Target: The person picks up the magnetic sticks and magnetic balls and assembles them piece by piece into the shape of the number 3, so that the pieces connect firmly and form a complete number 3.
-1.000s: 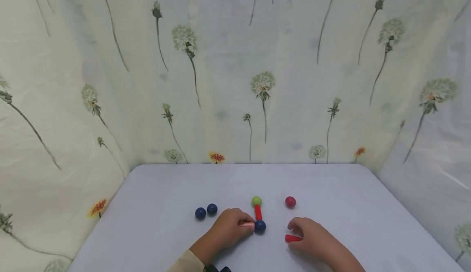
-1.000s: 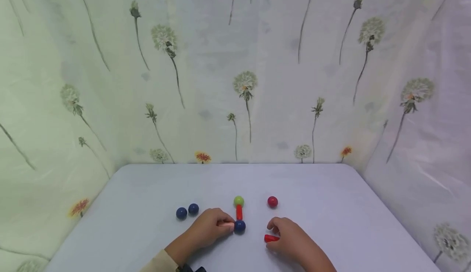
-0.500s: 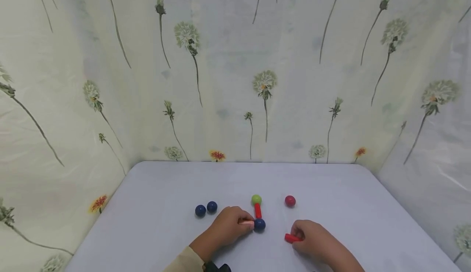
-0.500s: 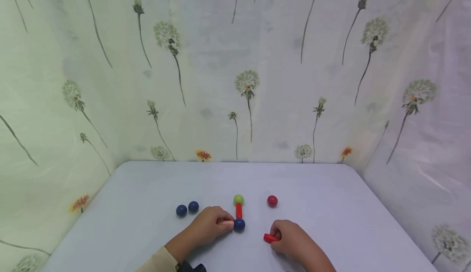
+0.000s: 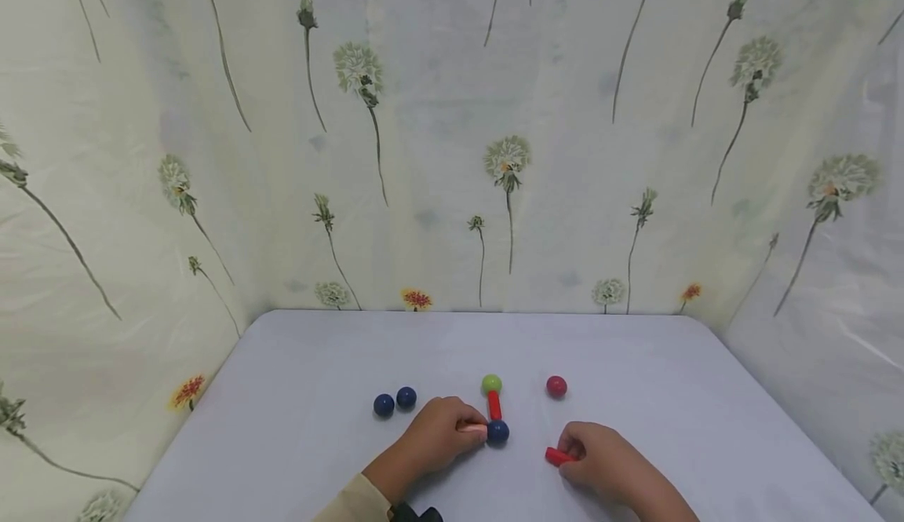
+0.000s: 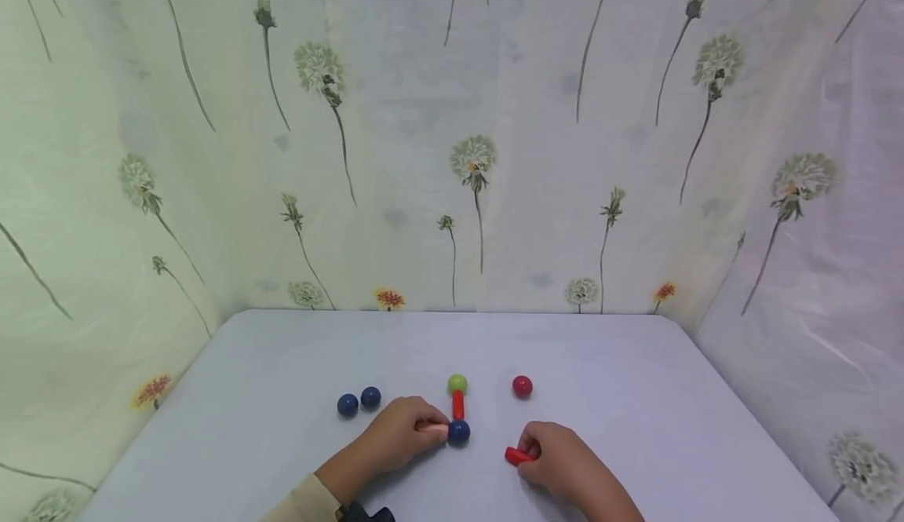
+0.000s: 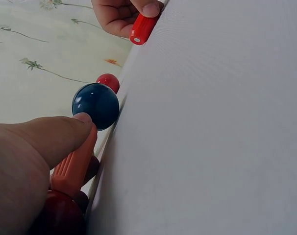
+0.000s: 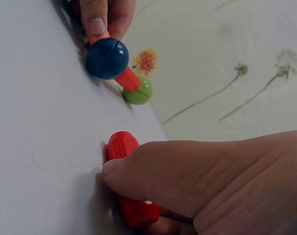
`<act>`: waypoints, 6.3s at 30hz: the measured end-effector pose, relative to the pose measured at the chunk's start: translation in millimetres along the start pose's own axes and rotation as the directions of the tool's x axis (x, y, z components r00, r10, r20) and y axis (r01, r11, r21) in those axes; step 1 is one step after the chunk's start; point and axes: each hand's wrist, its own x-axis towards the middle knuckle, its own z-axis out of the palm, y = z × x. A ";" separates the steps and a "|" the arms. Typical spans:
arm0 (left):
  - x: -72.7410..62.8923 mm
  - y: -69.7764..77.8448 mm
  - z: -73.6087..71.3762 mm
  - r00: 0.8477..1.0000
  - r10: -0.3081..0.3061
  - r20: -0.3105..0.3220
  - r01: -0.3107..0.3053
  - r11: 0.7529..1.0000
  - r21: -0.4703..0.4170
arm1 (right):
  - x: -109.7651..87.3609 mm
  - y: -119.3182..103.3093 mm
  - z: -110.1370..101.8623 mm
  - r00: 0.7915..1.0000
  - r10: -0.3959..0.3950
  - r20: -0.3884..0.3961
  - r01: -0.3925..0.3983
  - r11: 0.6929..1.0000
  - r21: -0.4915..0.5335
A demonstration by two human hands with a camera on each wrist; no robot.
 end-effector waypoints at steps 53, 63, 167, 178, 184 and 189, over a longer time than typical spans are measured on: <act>-0.5 0.9 -6.1 0.999 0.044 -0.010 -0.044 0.999 0.024 | 83.0 -85.9 17.6 0.934 0.123 -0.335 0.036 0.901 0.432; -2.8 -0.9 -2.8 0.998 0.066 -0.018 -0.065 0.997 0.029 | 97.5 -91.5 24.5 0.935 0.171 -0.310 0.006 0.867 0.498; -3.7 -2.1 -1.8 1.000 0.010 -0.014 -0.011 1.000 -0.011 | 88.1 12.2 -15.8 0.963 0.048 -0.266 0.006 0.980 0.197; -2.2 -1.5 -2.0 1.000 0.021 -0.010 -0.021 1.000 -0.014 | 85.3 19.3 -17.4 0.969 0.017 -0.247 0.039 0.975 0.220; -1.6 -1.6 -1.7 1.000 0.005 0.003 -0.005 1.000 -0.023 | 86.9 21.9 -16.3 0.964 0.012 -0.265 0.048 0.975 0.218; -2.2 -0.5 -2.8 1.000 0.000 0.003 0.000 1.000 -0.029 | 87.7 22.9 -15.7 0.963 0.020 -0.268 0.046 0.970 0.238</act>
